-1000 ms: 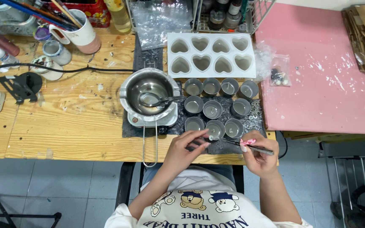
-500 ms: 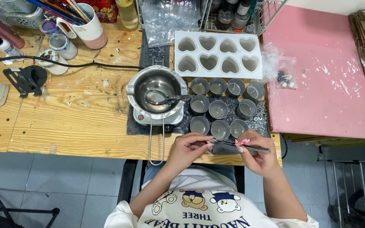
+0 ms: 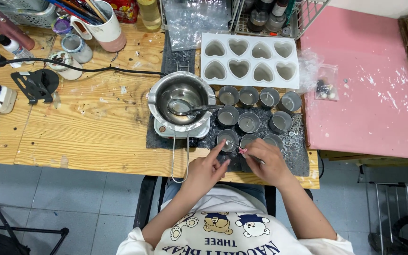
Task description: Apply adhesive tabs to candle wicks and place them into small metal containers.
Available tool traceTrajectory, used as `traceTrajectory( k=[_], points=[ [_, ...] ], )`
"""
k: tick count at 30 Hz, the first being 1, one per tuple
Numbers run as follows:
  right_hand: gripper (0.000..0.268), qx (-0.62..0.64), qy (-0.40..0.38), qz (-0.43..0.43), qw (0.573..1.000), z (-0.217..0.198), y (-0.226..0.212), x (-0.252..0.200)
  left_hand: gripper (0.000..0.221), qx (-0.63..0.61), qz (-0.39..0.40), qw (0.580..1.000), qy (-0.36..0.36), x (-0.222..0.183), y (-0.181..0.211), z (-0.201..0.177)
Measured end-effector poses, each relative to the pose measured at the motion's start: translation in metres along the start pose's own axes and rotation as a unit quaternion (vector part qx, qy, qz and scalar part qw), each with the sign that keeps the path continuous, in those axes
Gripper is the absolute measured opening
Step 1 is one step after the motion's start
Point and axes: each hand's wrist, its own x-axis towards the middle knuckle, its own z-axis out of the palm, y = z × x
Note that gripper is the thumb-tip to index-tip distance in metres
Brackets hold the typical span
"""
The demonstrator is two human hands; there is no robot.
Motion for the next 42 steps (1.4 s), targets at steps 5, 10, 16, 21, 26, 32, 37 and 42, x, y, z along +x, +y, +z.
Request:
traceTrajectory(
  k=[5,10,16,21,26,32,37,42],
  points=[
    [0.038,-0.035,-0.027,0.008,0.999,0.011,0.009,-0.004,0.069,0.026,0.004,1.0,-0.01,0.001,-0.004,0.002],
    [0.04,-0.045,-0.042,-0.011,0.998,0.013,0.008,-0.001,0.07,0.045,-0.003,0.999,-0.023,0.002,-0.002,0.0],
    [0.039,-0.04,-0.046,-0.005,0.998,0.018,0.01,0.001,0.07,0.032,-0.007,0.999,-0.024,0.003,-0.002,-0.001],
    [0.041,-0.029,-0.051,-0.008,0.998,0.017,0.01,0.003,0.067,0.046,0.011,0.999,-0.012,0.003,-0.004,0.0],
    [0.042,-0.026,-0.052,-0.005,0.998,0.015,0.008,0.006,0.06,0.098,0.03,0.995,0.003,0.005,-0.004,0.004],
    [0.041,-0.022,-0.047,-0.001,0.999,0.017,0.012,0.002,0.055,0.133,0.032,0.991,0.0,0.009,0.002,0.002],
    [0.04,-0.018,-0.043,0.005,0.999,0.018,0.013,0.001,0.054,0.145,0.022,0.989,-0.005,0.011,0.002,0.002],
    [0.041,-0.02,-0.04,0.008,0.999,0.018,0.011,0.002,0.051,0.156,0.041,0.987,0.016,0.01,0.002,0.002]
  ],
)
